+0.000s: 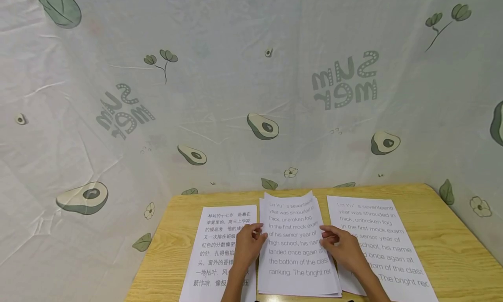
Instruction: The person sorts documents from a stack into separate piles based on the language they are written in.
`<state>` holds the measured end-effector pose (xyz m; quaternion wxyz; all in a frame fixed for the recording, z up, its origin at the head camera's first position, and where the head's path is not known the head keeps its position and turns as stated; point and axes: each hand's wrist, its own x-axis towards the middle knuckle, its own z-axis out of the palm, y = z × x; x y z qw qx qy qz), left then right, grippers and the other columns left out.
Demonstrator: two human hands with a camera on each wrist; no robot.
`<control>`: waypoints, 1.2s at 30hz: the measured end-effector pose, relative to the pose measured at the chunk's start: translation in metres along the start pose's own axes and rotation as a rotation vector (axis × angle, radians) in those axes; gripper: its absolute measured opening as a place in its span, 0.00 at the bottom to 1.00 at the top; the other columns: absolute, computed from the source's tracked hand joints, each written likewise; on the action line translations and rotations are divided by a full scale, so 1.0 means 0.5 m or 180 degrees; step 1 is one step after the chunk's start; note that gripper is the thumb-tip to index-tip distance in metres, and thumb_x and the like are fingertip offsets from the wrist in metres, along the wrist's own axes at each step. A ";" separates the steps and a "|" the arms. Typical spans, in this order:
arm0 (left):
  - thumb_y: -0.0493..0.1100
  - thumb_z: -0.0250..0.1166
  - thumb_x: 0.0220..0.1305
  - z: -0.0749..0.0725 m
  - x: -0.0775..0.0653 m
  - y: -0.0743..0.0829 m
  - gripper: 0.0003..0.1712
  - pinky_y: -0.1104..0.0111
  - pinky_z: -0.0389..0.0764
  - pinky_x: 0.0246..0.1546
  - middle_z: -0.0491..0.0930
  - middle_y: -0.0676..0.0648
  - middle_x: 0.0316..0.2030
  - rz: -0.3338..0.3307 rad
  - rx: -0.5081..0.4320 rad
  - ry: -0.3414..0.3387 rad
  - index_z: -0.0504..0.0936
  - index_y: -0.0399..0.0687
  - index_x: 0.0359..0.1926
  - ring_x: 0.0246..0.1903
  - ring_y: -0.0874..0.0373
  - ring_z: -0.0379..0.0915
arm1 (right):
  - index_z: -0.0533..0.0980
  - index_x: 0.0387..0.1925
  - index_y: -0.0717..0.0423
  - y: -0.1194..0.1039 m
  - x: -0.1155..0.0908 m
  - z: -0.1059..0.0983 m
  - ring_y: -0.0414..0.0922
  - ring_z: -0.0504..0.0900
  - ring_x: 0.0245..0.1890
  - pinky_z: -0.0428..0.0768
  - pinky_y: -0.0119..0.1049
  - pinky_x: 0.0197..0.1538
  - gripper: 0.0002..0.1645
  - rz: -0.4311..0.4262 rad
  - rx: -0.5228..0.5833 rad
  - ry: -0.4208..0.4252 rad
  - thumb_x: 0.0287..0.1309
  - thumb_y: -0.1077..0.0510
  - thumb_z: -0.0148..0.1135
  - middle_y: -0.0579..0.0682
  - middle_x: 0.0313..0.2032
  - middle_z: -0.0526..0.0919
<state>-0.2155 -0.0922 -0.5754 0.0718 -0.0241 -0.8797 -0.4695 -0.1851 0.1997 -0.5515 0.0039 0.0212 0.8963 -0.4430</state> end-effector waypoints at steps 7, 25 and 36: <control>0.33 0.77 0.61 0.005 0.000 0.001 0.23 0.75 0.83 0.41 0.86 0.47 0.42 -0.0028 -0.0146 -0.0012 0.88 0.42 0.58 0.38 0.65 0.78 | 0.81 0.64 0.64 -0.003 -0.004 0.001 0.45 0.87 0.45 0.81 0.27 0.41 0.28 -0.0052 0.0112 0.0038 0.63 0.65 0.72 0.53 0.48 0.88; 0.25 0.72 0.59 -0.001 0.000 0.007 0.24 0.73 0.86 0.42 0.86 0.47 0.40 0.0079 -0.0112 0.0123 0.88 0.41 0.57 0.39 0.60 0.85 | 0.80 0.64 0.62 0.007 -0.002 -0.011 0.45 0.88 0.47 0.81 0.26 0.45 0.26 -0.0063 0.0102 0.0050 0.65 0.65 0.70 0.53 0.49 0.88; 0.26 0.73 0.59 -0.008 0.005 -0.002 0.25 0.74 0.85 0.43 0.87 0.47 0.42 0.0022 -0.0213 0.0135 0.88 0.41 0.58 0.41 0.61 0.83 | 0.80 0.64 0.64 0.013 0.003 -0.020 0.46 0.89 0.47 0.80 0.26 0.46 0.26 -0.0026 0.0151 0.0091 0.65 0.64 0.71 0.54 0.49 0.90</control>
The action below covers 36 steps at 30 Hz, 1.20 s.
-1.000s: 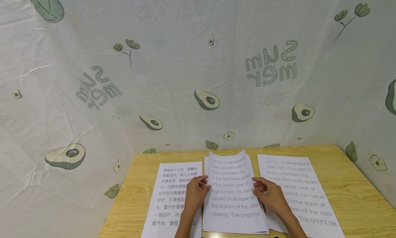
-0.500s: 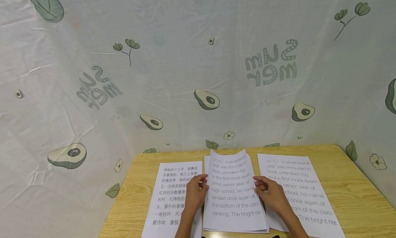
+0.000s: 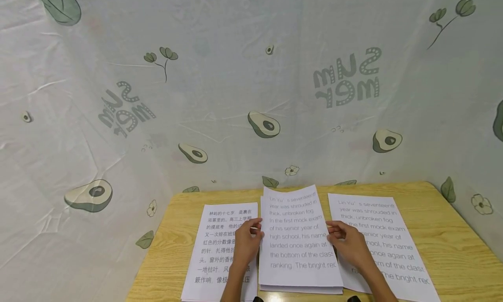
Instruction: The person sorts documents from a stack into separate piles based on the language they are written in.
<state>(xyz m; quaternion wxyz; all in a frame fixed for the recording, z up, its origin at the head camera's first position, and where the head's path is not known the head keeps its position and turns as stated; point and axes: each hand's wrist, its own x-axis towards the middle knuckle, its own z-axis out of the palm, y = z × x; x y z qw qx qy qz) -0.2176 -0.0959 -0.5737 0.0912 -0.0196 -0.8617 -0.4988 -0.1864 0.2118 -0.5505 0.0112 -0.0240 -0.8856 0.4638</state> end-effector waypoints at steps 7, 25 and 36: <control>0.29 0.74 0.60 -0.003 0.003 -0.002 0.25 0.74 0.85 0.43 0.87 0.49 0.44 -0.0212 -0.0175 -0.0072 0.87 0.43 0.60 0.42 0.61 0.83 | 0.79 0.66 0.65 0.003 0.000 -0.006 0.44 0.88 0.48 0.81 0.24 0.46 0.28 0.0088 0.0175 -0.0042 0.66 0.63 0.70 0.56 0.51 0.89; 0.30 0.74 0.60 -0.018 0.005 0.009 0.25 0.76 0.82 0.39 0.86 0.47 0.46 -0.0518 -0.0698 -0.0126 0.88 0.43 0.59 0.42 0.59 0.82 | 0.73 0.72 0.67 0.012 0.000 -0.013 0.37 0.86 0.47 0.87 0.28 0.48 0.31 0.0292 0.0821 -0.0231 0.71 0.63 0.67 0.62 0.56 0.83; 0.28 0.71 0.61 0.006 0.001 0.013 0.24 0.72 0.88 0.38 0.84 0.43 0.46 -0.0490 -0.1030 -0.0170 0.87 0.39 0.59 0.40 0.59 0.83 | 0.70 0.74 0.66 0.037 0.004 -0.038 0.35 0.85 0.48 0.87 0.29 0.50 0.32 0.0301 0.0974 -0.0345 0.74 0.61 0.65 0.63 0.60 0.80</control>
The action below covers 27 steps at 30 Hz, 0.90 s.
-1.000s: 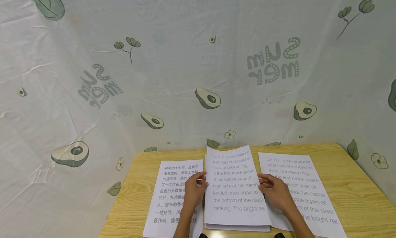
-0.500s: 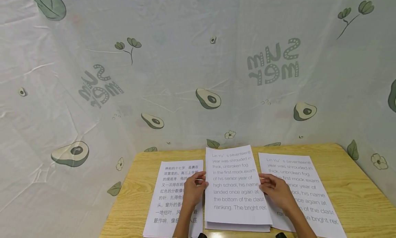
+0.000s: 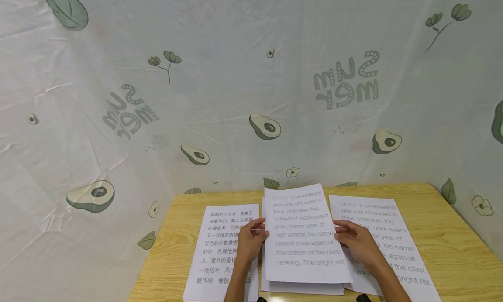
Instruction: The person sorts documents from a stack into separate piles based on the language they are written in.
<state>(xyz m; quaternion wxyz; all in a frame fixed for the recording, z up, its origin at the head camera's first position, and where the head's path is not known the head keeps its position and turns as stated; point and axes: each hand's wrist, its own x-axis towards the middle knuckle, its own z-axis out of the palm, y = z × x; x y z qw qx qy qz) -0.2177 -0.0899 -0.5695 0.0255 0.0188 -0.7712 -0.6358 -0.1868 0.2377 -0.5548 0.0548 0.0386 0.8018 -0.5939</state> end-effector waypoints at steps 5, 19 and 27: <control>0.27 0.71 0.61 0.036 -0.002 0.010 0.23 0.73 0.87 0.37 0.84 0.45 0.44 -0.0020 -0.0020 0.0058 0.88 0.40 0.58 0.38 0.61 0.82 | 0.69 0.75 0.66 0.009 -0.003 -0.031 0.31 0.84 0.47 0.87 0.27 0.50 0.32 -0.0044 -0.0118 0.0026 0.75 0.60 0.64 0.64 0.61 0.80; 0.29 0.72 0.62 0.154 -0.015 0.041 0.22 0.76 0.85 0.35 0.84 0.50 0.41 -0.0010 -0.0084 -0.0039 0.89 0.45 0.56 0.36 0.64 0.80 | 0.69 0.75 0.68 0.049 -0.029 -0.128 0.23 0.80 0.44 0.85 0.24 0.48 0.33 0.0040 -0.0539 0.0226 0.78 0.56 0.62 0.66 0.62 0.80; 0.29 0.73 0.60 0.221 -0.024 0.051 0.21 0.77 0.80 0.36 0.84 0.53 0.39 0.0014 -0.0034 -0.0016 0.90 0.46 0.54 0.34 0.67 0.78 | 0.68 0.74 0.71 0.070 -0.043 -0.186 0.20 0.79 0.42 0.85 0.24 0.46 0.34 0.0052 -0.0674 0.0303 0.78 0.54 0.62 0.64 0.59 0.83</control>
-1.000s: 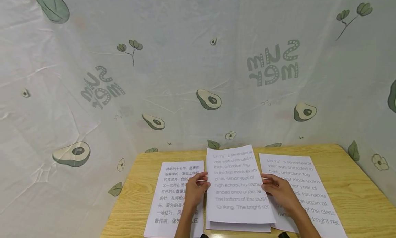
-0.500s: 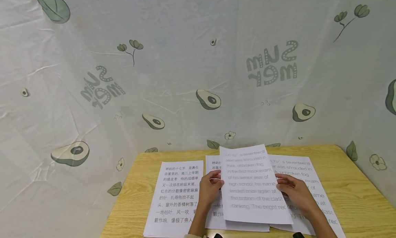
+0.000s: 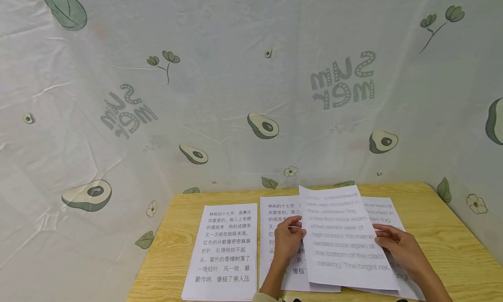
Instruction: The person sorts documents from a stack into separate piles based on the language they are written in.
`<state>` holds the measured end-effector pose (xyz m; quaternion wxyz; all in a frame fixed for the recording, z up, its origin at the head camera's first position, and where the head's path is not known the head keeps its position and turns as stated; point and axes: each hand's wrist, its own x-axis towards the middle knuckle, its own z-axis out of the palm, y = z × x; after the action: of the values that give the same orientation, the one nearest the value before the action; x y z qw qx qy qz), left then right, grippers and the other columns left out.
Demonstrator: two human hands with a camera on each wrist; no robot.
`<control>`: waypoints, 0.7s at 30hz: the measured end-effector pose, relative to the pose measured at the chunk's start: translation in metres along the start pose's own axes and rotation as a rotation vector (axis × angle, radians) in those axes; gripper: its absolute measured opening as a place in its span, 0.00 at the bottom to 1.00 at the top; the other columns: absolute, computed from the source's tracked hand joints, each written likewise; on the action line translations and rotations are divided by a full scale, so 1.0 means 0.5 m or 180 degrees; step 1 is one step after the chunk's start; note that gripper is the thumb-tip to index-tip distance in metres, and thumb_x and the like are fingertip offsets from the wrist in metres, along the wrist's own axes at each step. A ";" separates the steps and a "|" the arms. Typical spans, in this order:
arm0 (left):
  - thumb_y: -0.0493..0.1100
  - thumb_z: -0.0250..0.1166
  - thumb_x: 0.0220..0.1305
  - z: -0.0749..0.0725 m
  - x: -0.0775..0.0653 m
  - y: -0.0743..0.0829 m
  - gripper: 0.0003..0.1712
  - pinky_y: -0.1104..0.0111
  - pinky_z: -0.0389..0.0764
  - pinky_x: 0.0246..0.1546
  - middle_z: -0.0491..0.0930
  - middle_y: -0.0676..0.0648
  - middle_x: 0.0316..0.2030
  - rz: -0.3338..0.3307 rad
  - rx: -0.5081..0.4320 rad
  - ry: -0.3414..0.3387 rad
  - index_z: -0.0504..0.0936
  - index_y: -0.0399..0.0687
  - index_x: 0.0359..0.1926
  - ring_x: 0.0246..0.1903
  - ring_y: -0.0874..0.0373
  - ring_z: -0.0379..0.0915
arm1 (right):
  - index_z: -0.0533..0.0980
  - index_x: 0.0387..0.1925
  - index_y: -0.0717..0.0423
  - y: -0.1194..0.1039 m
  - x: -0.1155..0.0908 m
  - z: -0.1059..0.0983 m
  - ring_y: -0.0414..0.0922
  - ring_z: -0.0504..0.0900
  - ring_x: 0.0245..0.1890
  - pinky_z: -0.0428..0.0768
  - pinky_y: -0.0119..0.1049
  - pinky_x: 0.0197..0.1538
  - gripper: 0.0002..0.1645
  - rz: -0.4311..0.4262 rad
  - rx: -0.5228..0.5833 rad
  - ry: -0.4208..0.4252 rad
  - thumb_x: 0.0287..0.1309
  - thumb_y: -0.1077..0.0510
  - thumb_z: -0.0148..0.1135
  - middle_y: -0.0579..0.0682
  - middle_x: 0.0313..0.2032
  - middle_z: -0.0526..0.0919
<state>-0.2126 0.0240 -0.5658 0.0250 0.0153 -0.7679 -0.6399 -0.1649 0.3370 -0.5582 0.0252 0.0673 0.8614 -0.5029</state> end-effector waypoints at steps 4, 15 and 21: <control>0.29 0.73 0.61 0.030 -0.005 0.009 0.21 0.77 0.80 0.35 0.84 0.54 0.39 -0.0027 0.0005 -0.0045 0.90 0.47 0.55 0.34 0.68 0.78 | 0.68 0.75 0.71 0.017 -0.001 -0.021 0.18 0.76 0.40 0.83 0.22 0.44 0.34 0.0091 -0.0104 0.0084 0.78 0.53 0.61 0.59 0.57 0.85; 0.28 0.72 0.61 0.099 -0.004 0.016 0.22 0.78 0.80 0.37 0.83 0.57 0.38 0.0011 -0.0030 -0.0104 0.90 0.48 0.55 0.33 0.71 0.77 | 0.66 0.75 0.71 0.058 0.006 -0.069 0.21 0.77 0.37 0.83 0.25 0.42 0.36 0.0482 0.0112 0.0217 0.77 0.54 0.61 0.31 0.44 0.83; 0.25 0.72 0.59 0.130 0.000 0.019 0.22 0.78 0.80 0.36 0.83 0.56 0.37 0.0092 -0.0093 -0.0133 0.90 0.46 0.53 0.32 0.72 0.77 | 0.68 0.73 0.74 0.072 -0.002 -0.092 0.18 0.75 0.36 0.82 0.23 0.40 0.35 0.0338 -0.0082 0.0288 0.77 0.54 0.62 0.24 0.41 0.81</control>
<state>-0.2164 0.0894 -0.5684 0.0185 -0.0095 -0.7590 -0.6508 -0.1579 0.3943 -0.5663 0.0138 0.1352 0.8632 -0.4862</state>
